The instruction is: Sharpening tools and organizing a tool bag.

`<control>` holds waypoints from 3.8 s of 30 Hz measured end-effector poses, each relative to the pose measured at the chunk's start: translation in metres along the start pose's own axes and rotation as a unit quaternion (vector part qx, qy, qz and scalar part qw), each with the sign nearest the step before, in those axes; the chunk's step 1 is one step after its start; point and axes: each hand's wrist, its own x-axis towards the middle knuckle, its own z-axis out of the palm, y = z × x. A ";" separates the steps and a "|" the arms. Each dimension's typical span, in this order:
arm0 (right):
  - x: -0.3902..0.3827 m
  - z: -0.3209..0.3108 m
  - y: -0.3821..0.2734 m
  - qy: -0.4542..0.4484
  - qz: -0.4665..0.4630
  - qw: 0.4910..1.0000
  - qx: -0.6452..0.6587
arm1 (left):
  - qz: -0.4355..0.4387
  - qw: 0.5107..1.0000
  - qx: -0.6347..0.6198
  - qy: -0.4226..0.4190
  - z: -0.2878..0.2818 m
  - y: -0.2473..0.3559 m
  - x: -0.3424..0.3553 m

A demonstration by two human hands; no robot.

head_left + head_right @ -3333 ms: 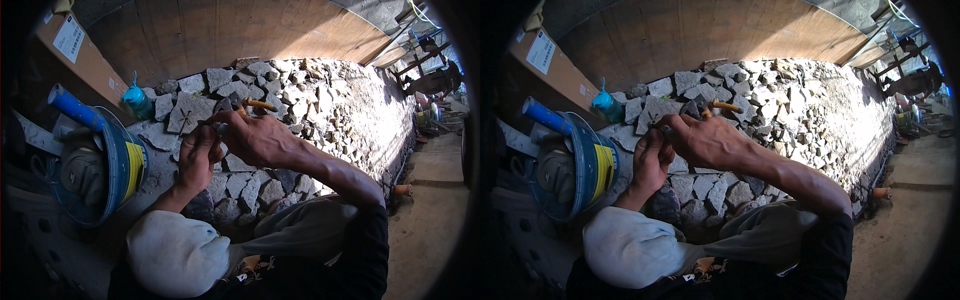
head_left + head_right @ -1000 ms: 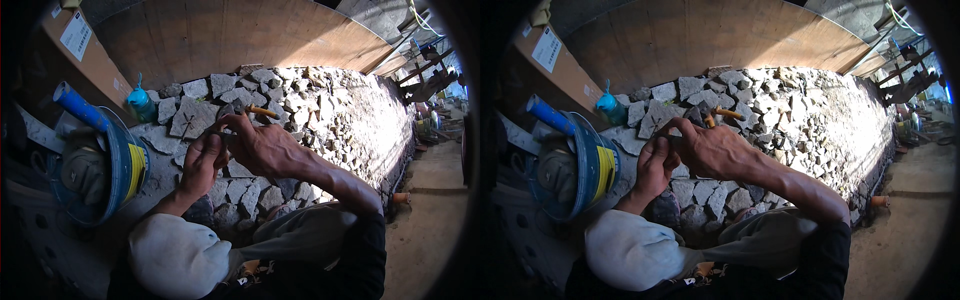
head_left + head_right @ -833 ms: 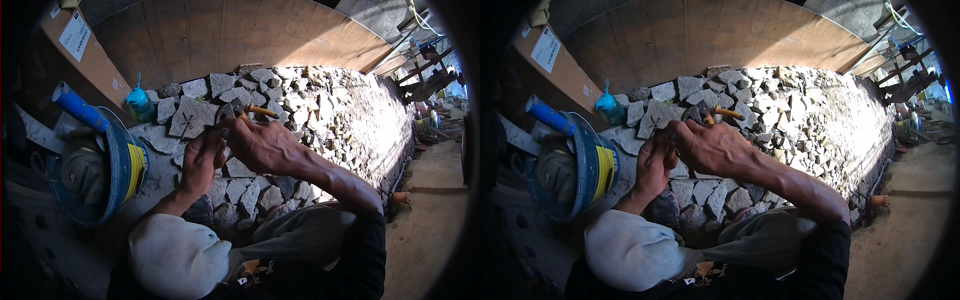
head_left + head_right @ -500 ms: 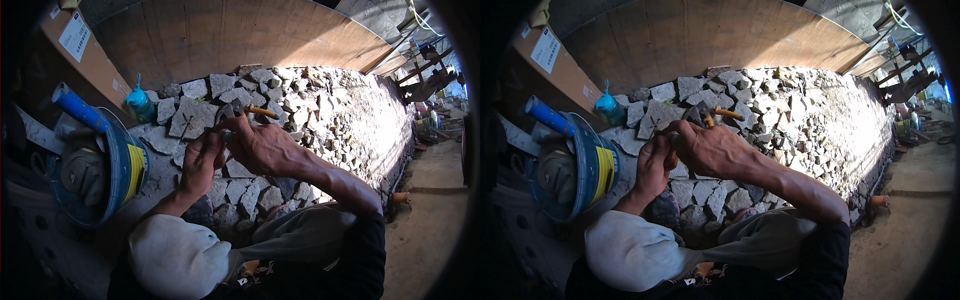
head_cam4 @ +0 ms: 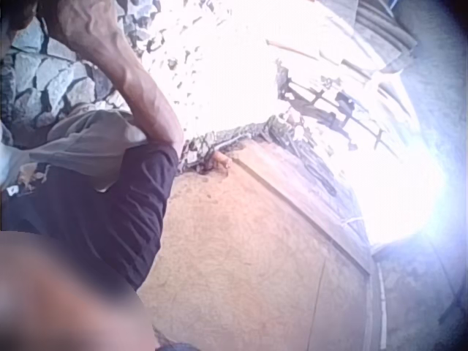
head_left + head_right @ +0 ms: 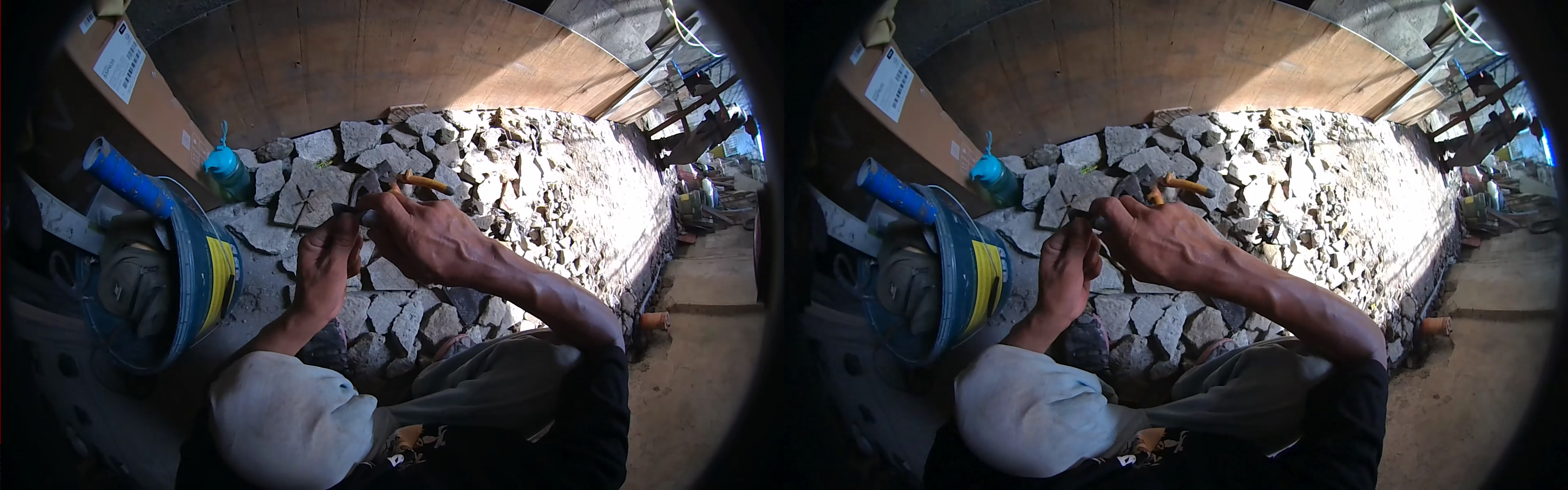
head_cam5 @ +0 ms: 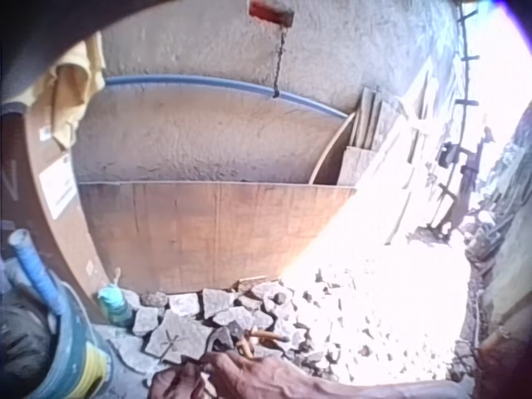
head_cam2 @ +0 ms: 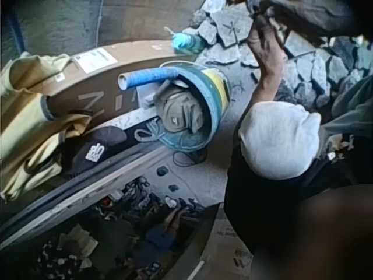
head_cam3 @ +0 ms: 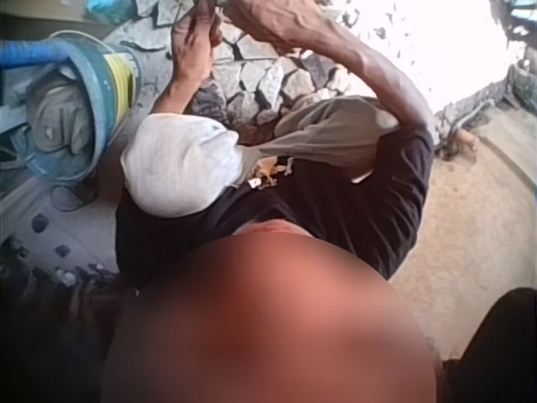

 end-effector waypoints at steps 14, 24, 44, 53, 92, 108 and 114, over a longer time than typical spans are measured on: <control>-0.001 0.001 0.001 0.015 -0.010 0.999 0.027 | 0.011 1.000 -0.016 -0.012 -0.002 -0.001 0.001; -0.003 -0.001 -0.002 0.024 -0.016 0.998 0.058 | 0.006 0.999 -0.041 0.009 0.004 0.001 0.000; -0.006 -0.014 0.017 0.083 0.116 0.939 0.312 | -0.050 0.996 -0.079 0.002 0.014 0.020 -0.003; -0.006 -0.013 0.010 0.029 0.066 0.970 0.232 | -0.073 0.990 -0.117 -0.003 0.014 0.018 -0.004; 0.000 -0.004 0.000 -0.028 0.008 0.999 0.028 | -0.019 0.996 -0.070 -0.053 0.004 0.008 -0.003; -0.002 -0.004 0.002 -0.002 -0.014 0.999 0.032 | -0.016 0.997 -0.071 -0.008 0.009 0.005 -0.004; 0.000 -0.001 0.003 0.006 -0.013 1.000 0.027 | -0.005 0.998 -0.064 -0.003 0.004 0.003 -0.002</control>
